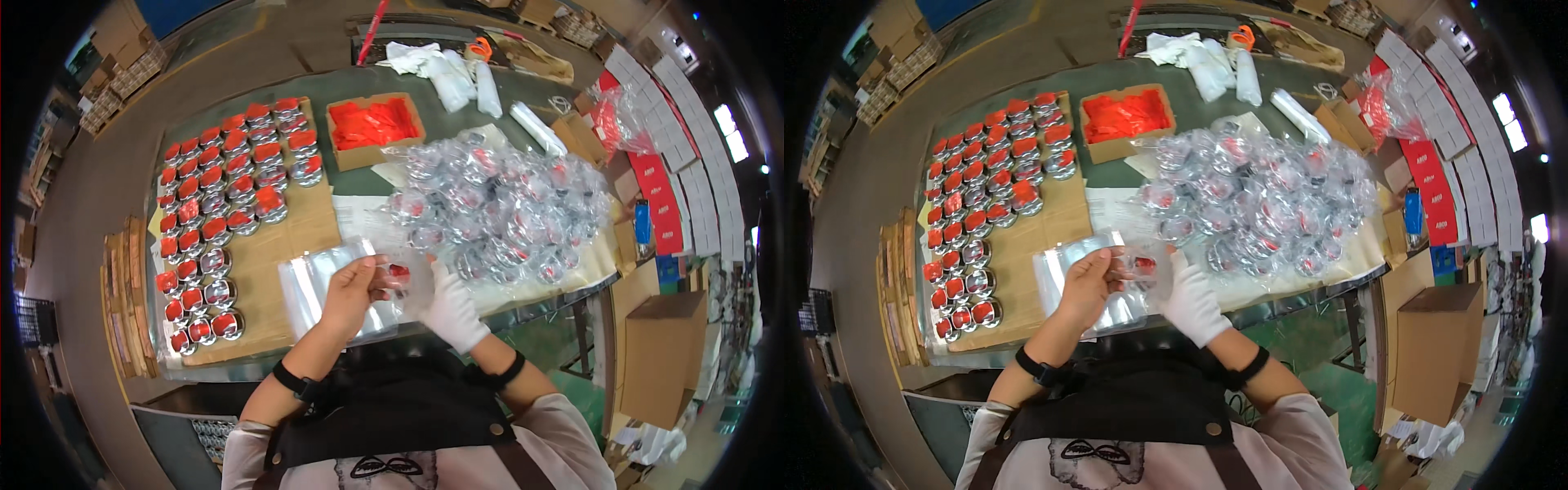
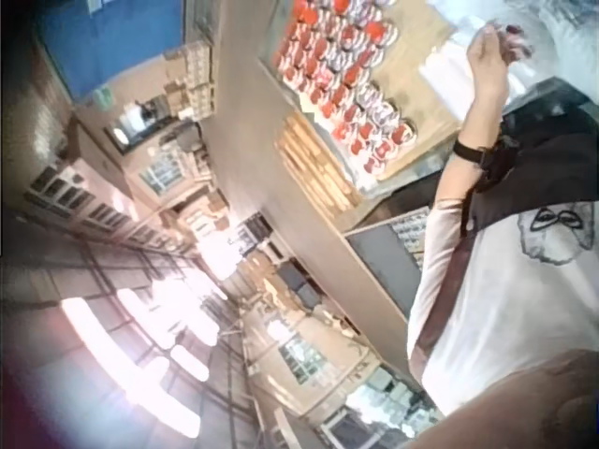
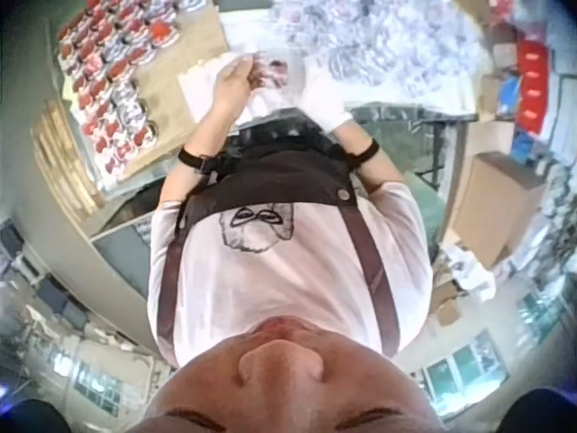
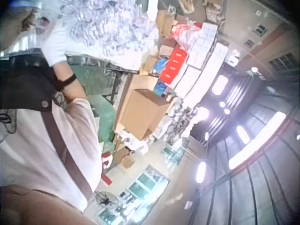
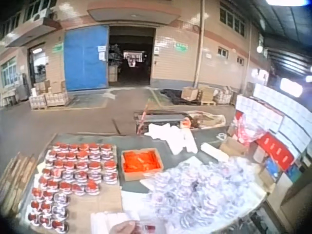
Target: The person places red protective covers onto a grid of silver metal parts arranged on a table. After covering the parts, the person picks them up one by one and places them into clear plastic bags. The person then seals the bags and stacks them on the table.
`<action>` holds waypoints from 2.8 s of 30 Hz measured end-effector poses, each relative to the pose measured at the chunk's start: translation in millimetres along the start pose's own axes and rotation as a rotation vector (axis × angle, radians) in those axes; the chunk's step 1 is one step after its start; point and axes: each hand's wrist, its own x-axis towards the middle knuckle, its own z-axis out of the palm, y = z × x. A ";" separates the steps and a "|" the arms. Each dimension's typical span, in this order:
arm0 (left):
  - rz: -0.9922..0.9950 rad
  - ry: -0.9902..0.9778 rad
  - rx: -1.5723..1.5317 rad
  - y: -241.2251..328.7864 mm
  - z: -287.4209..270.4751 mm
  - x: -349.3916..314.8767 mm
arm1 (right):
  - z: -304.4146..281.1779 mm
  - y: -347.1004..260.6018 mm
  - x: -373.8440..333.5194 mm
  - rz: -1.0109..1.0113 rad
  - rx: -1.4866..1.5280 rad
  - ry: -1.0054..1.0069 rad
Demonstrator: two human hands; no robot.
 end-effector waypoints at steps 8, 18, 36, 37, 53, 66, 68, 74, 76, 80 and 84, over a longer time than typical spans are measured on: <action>0.450 -0.092 1.760 -87.1 11.0 34.2 | 36.3 78.7 0.0 0.051 0.692 -0.088; 0.337 0.035 1.610 -99.8 26.0 19.1 | 46.0 79.1 55.2 -0.665 -0.474 -0.122; 0.209 0.499 1.422 -85.4 -60.8 36.7 | 33.6 73.8 140.3 -0.187 -0.663 0.137; 0.189 0.489 1.386 -89.9 -71.6 39.3 | 17.8 61.8 136.3 -0.226 -0.520 0.081; 0.361 0.398 0.190 19.7 -137.1 -76.5 | 71.0 -164.6 92.7 0.110 1.111 -0.875; 0.251 0.509 1.260 -2.9 -213.3 -24.4 | 167.8 -174.7 252.8 -0.775 -0.221 -0.131; 0.205 0.494 1.098 -38.3 -237.6 -3.6 | 144.9 -202.9 192.8 -0.200 0.689 -0.661; 0.414 0.716 0.624 -33.1 -238.4 -17.1 | 190.5 -157.1 68.4 -0.635 0.318 -0.291; 0.583 0.681 0.975 -14.6 -221.4 -40.7 | 196.0 -159.2 57.4 -0.818 0.219 -0.191; 0.580 0.316 1.277 3.7 -171.1 -67.9 | 198.3 -147.1 72.0 -1.128 0.084 -0.290; 0.824 0.266 0.981 -4.4 -130.0 -49.2 | 118.6 -140.9 56.2 -0.465 0.537 -0.586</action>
